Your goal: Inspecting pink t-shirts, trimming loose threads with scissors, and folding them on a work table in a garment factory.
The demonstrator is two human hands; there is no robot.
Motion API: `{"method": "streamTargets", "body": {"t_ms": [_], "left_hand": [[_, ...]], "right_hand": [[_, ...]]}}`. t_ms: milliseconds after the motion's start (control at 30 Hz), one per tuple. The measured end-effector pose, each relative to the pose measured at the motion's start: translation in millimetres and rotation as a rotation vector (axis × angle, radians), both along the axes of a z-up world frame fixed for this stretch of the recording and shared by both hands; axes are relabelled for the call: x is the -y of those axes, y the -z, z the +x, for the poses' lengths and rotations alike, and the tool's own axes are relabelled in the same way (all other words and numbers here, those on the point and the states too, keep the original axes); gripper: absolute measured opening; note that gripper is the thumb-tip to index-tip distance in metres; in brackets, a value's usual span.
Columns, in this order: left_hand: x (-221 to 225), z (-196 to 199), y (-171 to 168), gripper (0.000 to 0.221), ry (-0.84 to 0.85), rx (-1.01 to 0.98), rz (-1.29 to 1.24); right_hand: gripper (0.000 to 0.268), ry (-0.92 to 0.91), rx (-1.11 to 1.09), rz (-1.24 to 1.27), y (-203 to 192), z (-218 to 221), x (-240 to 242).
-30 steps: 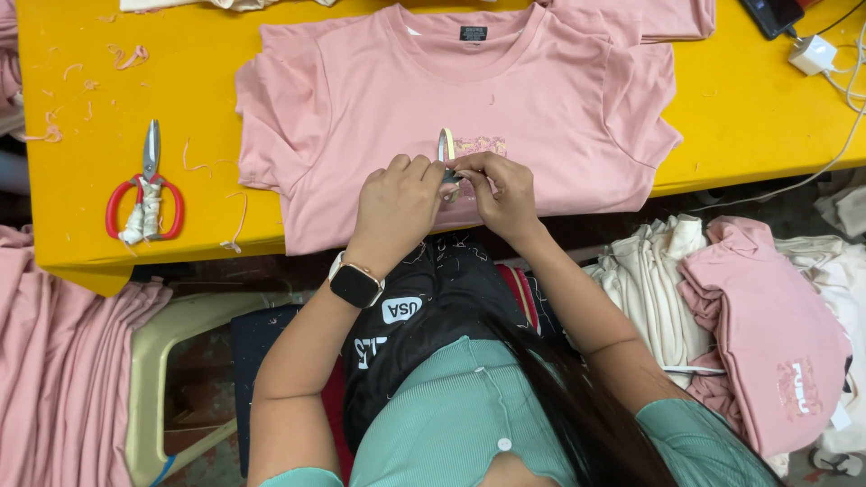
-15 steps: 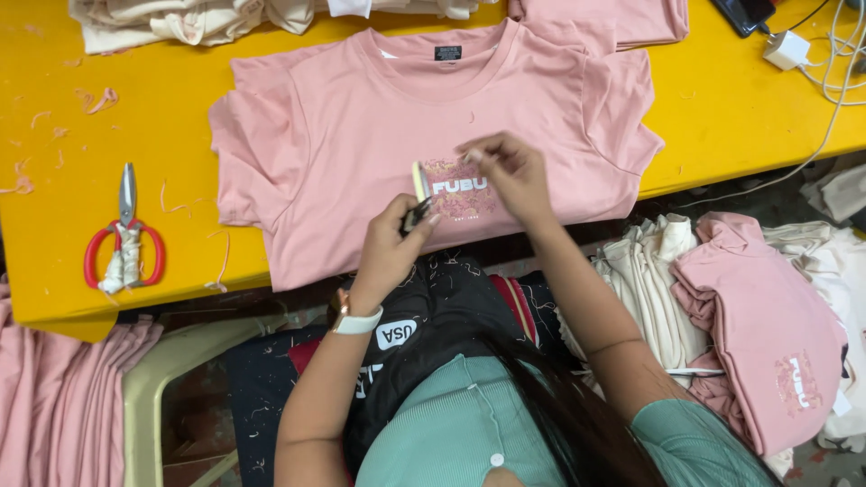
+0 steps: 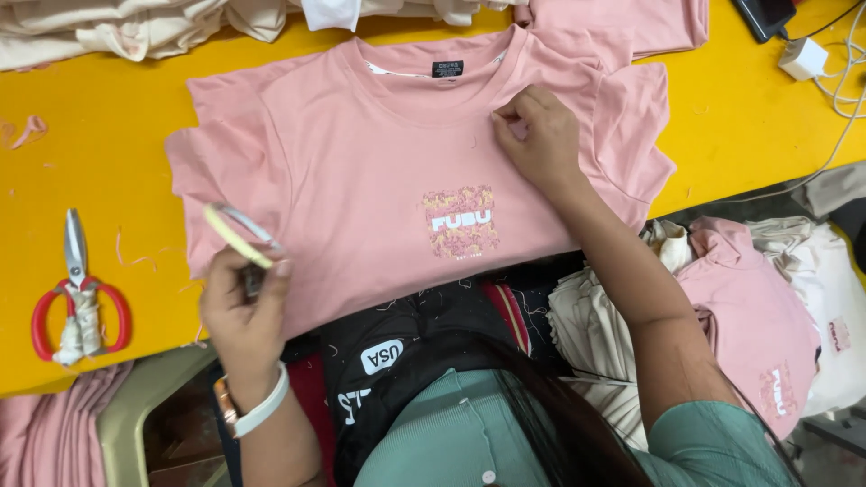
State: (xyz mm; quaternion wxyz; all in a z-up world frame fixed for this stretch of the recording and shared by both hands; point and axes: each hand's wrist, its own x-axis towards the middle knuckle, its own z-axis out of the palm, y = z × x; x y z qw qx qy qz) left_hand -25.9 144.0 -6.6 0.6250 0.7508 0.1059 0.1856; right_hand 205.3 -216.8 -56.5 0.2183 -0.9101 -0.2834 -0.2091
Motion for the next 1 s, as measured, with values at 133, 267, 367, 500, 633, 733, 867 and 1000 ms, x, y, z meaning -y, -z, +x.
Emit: {"method": "streamTargets", "body": {"t_ms": [133, 267, 367, 500, 633, 733, 867, 1000], "left_hand": [[-16, 2, -14, 0.015, -0.126, 0.020, 0.031], [-30, 5, -13, 0.019, -0.175, 0.062, 0.056], [-36, 8, -10, 0.024, -0.173, 0.121, -0.001], [-45, 7, -8, 0.028, -0.247, 0.118, 0.045], [-65, 4, 0, 0.027, -0.277, 0.128, 0.145], [-86, 6, 3, 0.020, -0.294, 0.047, 0.331], [-128, 24, 12, 0.028, -0.333, -0.137, 1.079], [-156, 46, 37, 0.026, -0.342, -0.226, 1.292]], "right_hand": [[0.015, 0.021, 0.058, -0.068, -8, -6, -14], [0.013, 0.063, 0.034, -0.083, -17, -10, -23], [0.022, -0.005, 0.042, -0.094, -26, -14, -31], [0.011, -0.031, -0.119, -0.167, -41, -29, -27], [0.032, 0.025, -0.328, -0.103, -41, -47, -17], [0.057, 0.073, -0.167, -0.432, -36, -57, -36], [0.058, -0.014, -0.351, -0.244, -43, -51, -30], [0.052, -0.084, -0.396, -0.191, -45, -53, -15]]}}
